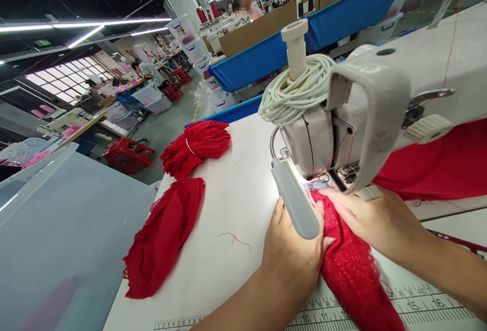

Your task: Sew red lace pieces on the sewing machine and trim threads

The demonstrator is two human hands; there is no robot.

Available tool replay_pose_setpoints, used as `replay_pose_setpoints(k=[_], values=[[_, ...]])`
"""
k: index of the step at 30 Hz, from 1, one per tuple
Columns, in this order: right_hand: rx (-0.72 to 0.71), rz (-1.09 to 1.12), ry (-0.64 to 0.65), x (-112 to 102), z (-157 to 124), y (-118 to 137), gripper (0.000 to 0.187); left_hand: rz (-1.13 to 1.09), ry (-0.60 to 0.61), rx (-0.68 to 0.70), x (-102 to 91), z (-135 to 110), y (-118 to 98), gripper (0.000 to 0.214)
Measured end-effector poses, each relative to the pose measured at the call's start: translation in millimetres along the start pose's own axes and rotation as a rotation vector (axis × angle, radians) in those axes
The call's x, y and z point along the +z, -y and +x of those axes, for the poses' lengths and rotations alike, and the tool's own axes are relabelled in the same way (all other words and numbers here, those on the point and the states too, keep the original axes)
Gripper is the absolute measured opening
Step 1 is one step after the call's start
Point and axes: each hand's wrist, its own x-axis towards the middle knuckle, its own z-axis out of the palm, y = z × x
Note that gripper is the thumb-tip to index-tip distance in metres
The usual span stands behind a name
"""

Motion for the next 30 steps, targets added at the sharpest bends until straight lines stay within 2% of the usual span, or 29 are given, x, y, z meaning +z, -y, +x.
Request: replay_pose_setpoints(k=[3, 10, 15, 20, 26, 30], values=[[0.018, 0.004, 0.008, -0.7, -0.7, 0.7, 0.032, -0.019, 0.014, -0.016, -0.3, -0.5, -1.9, 0.029], [-0.042, -0.012, -0.053, -4.2, 0.6, 3.4, 0.032, -0.026, 0.033, -0.038, 0.7, -5.1, -4.2, 0.034], [-0.031, -0.004, -0.048, -2.7, 1.4, 3.2, 0.034, 0.006, -0.020, -0.010, 5.6, -8.0, -2.6, 0.035], [0.057, 0.053, 0.021, -0.7, 2.9, 2.6, 0.033, -0.041, -0.079, -0.033, 7.9, -7.0, -2.6, 0.035], [0.131, 0.082, 0.148, -4.0, 6.2, 3.9, 0.027, -0.099, -0.012, -0.122, 2.8, -3.3, -4.1, 0.042], [0.157, 0.085, 0.165, -4.7, 7.1, 4.2, 0.025, -0.091, -0.017, -0.104, 6.0, -3.3, -3.2, 0.043]])
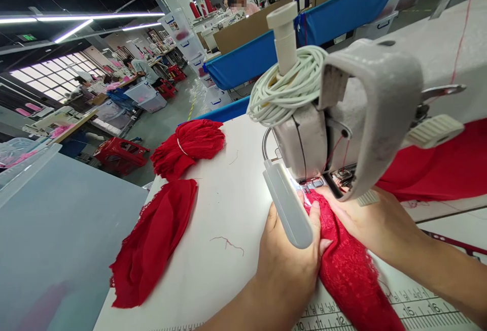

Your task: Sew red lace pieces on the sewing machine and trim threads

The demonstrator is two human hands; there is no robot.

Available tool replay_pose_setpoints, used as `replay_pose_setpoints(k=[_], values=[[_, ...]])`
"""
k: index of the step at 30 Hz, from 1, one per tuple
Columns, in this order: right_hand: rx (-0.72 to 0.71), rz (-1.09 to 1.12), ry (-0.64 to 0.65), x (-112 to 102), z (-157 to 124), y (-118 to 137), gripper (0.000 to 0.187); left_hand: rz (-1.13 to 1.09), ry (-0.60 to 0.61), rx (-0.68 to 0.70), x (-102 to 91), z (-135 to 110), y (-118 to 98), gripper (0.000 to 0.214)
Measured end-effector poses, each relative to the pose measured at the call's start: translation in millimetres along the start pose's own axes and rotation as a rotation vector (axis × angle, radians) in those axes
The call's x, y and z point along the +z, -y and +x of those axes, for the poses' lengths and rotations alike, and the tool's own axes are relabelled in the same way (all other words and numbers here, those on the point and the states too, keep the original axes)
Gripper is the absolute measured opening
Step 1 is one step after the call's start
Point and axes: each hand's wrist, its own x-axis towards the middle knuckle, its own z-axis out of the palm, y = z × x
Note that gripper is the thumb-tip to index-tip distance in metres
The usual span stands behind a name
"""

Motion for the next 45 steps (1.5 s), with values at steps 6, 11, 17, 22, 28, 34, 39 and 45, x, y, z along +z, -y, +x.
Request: replay_pose_setpoints(k=[6, 11, 17, 22, 28, 34, 39, 45], values=[[-0.009, 0.016, -0.036, 2, 0, -1, 0.027, 0.065, -0.027, 0.063, 4.4, -3, 2, 0.042], [-0.068, -0.044, -0.079, 3, -2, -1, 0.031, 0.077, -0.053, 0.079, 5.1, -2, 2, 0.040], [-0.123, -0.131, -0.107, 7, -3, -5, 0.032, 0.114, -0.010, 0.076, 4.4, -1, 2, 0.042], [-0.132, -0.149, -0.099, 7, -4, -6, 0.028, 0.114, 0.016, 0.064, 2.0, 1, 0, 0.044], [-0.083, -0.060, -0.114, 2, -2, -3, 0.027, 0.115, 0.028, 0.025, 3.3, 2, 0, 0.045], [-0.176, -0.067, -0.178, 2, -2, -4, 0.030, 0.118, 0.022, 0.047, 0.9, 2, -1, 0.044], [-0.200, -0.087, -0.141, -2, -3, -5, 0.026, 0.108, -0.004, 0.058, 0.9, 1, 0, 0.043], [-0.170, -0.111, -0.145, -3, -2, -4, 0.032, 0.109, -0.031, 0.062, 2.2, 1, 0, 0.037]])
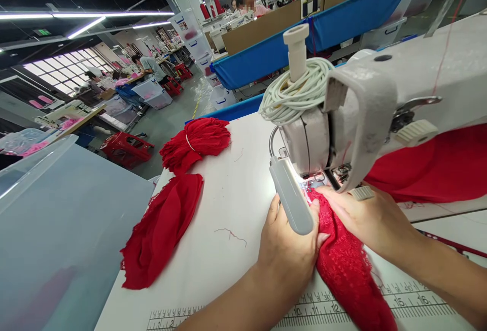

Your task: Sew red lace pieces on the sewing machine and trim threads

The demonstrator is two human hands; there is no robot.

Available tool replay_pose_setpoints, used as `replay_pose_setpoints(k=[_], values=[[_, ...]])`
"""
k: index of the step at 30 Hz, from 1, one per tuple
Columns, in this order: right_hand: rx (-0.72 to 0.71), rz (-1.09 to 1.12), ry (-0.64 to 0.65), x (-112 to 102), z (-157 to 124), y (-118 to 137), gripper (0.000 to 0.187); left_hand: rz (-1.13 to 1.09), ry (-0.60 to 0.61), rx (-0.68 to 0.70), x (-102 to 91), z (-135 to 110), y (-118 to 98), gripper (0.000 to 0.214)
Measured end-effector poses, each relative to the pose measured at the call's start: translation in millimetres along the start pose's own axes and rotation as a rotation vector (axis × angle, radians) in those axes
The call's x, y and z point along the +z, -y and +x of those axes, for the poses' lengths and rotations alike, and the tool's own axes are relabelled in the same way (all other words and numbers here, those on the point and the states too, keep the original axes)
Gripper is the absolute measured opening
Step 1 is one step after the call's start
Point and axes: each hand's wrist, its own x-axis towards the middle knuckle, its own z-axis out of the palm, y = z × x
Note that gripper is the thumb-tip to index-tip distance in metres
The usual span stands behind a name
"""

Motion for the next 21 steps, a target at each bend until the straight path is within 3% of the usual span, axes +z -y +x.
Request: replay_pose_setpoints(k=[14, 21], values=[[-0.029, -0.024, -0.061, 6.4, -3.1, -3.0, 0.035, -0.009, -0.030, 0.056, 0.4, -1.5, 5.8, 0.040], [0.081, 0.059, 0.012, 4.8, -0.4, -2.4, 0.032, 0.004, -0.014, 0.041, 1.0, -1.6, 6.1, 0.044]])
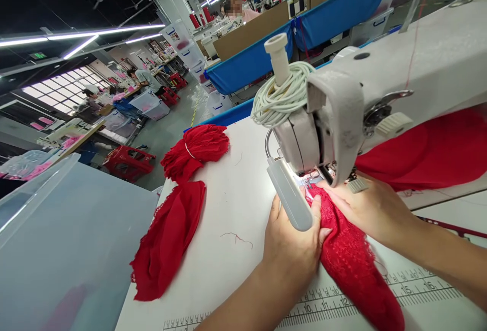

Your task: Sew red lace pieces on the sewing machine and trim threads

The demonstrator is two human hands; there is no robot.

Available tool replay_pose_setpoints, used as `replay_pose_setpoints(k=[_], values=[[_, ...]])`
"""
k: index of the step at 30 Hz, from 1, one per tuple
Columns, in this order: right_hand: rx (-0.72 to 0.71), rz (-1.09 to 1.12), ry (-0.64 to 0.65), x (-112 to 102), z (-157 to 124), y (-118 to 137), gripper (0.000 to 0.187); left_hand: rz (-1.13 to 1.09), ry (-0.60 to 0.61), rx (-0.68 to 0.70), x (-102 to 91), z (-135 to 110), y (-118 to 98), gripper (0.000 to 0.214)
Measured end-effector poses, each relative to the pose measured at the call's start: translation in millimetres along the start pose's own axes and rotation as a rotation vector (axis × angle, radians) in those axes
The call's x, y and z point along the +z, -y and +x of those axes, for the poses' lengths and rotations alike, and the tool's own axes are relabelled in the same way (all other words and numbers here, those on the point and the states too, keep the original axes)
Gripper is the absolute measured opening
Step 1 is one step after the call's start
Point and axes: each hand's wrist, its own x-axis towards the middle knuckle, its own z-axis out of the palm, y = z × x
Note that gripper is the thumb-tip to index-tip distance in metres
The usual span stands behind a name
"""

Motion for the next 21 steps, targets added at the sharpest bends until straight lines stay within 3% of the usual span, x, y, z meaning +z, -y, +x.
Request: replay_pose_setpoints(k=[21], values=[[0.035, -0.004, 0.007, 5.4, -1.7, -1.2, 0.028, -0.003, 0.010, -0.003, -1.0, -0.5, 0.7, 0.041]])
